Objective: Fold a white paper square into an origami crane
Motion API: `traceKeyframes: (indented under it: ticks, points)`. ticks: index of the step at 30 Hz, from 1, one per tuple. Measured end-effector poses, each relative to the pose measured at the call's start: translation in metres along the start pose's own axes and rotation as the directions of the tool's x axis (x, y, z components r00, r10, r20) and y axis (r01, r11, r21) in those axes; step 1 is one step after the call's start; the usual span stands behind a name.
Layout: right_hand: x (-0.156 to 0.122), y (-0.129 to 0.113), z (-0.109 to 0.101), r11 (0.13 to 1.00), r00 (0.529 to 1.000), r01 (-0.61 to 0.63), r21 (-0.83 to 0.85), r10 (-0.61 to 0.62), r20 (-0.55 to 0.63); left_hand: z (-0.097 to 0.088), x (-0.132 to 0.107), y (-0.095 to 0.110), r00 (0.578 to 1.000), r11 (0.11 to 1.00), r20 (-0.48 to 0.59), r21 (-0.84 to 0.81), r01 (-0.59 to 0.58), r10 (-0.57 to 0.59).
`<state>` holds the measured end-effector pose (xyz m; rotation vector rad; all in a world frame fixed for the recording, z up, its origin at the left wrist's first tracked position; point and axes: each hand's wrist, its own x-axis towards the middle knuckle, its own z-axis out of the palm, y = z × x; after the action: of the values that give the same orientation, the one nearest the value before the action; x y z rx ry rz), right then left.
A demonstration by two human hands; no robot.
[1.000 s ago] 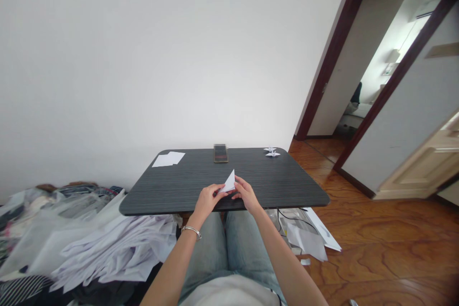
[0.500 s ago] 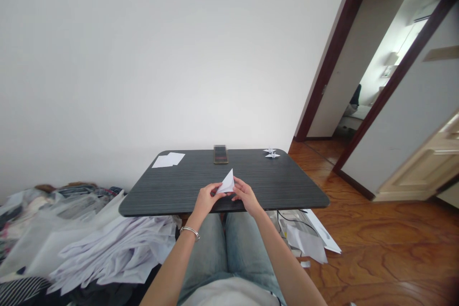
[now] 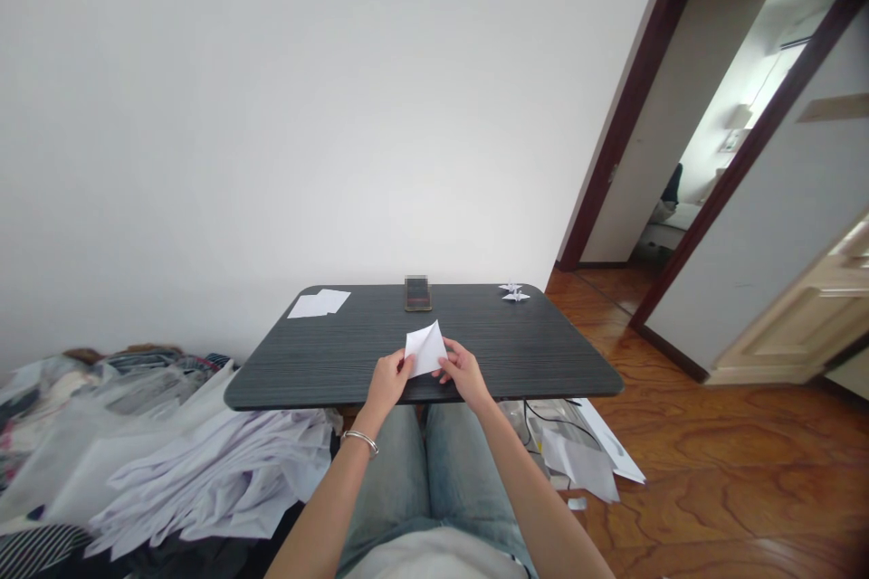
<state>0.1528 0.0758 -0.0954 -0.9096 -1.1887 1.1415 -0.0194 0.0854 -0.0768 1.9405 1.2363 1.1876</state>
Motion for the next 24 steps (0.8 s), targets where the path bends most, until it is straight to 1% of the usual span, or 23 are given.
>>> traceKeyframes:
  ticks: [5,11,19,21,24]
  points:
    - [-0.001,-0.001,0.002,1.0,0.999,-0.013,-0.028,0.012,-0.03,-0.004,0.006,-0.012,0.998,0.988,-0.007,-0.139,0.066,-0.068]
    - [-0.001,-0.003,0.003,0.998,1.0,-0.021,-0.063,0.021,-0.002,-0.007,0.005,-0.014,0.992,0.947,0.055,-0.294,0.127,-0.116]
    - [-0.002,-0.004,0.003,0.996,1.0,-0.007,-0.085,0.008,0.008,-0.006,0.004,-0.002,0.988,0.928,0.128,-0.351,0.125,-0.084]
    - [-0.004,-0.005,0.003,0.996,1.0,-0.003,-0.092,0.006,0.027,-0.006,0.004,-0.001,0.989,0.926,0.128,-0.359,0.121,-0.08]
    - [-0.006,-0.007,0.003,0.994,0.999,0.011,-0.109,-0.006,0.045,-0.006,0.003,-0.003,0.992,0.925,0.102,-0.364,0.107,-0.075]
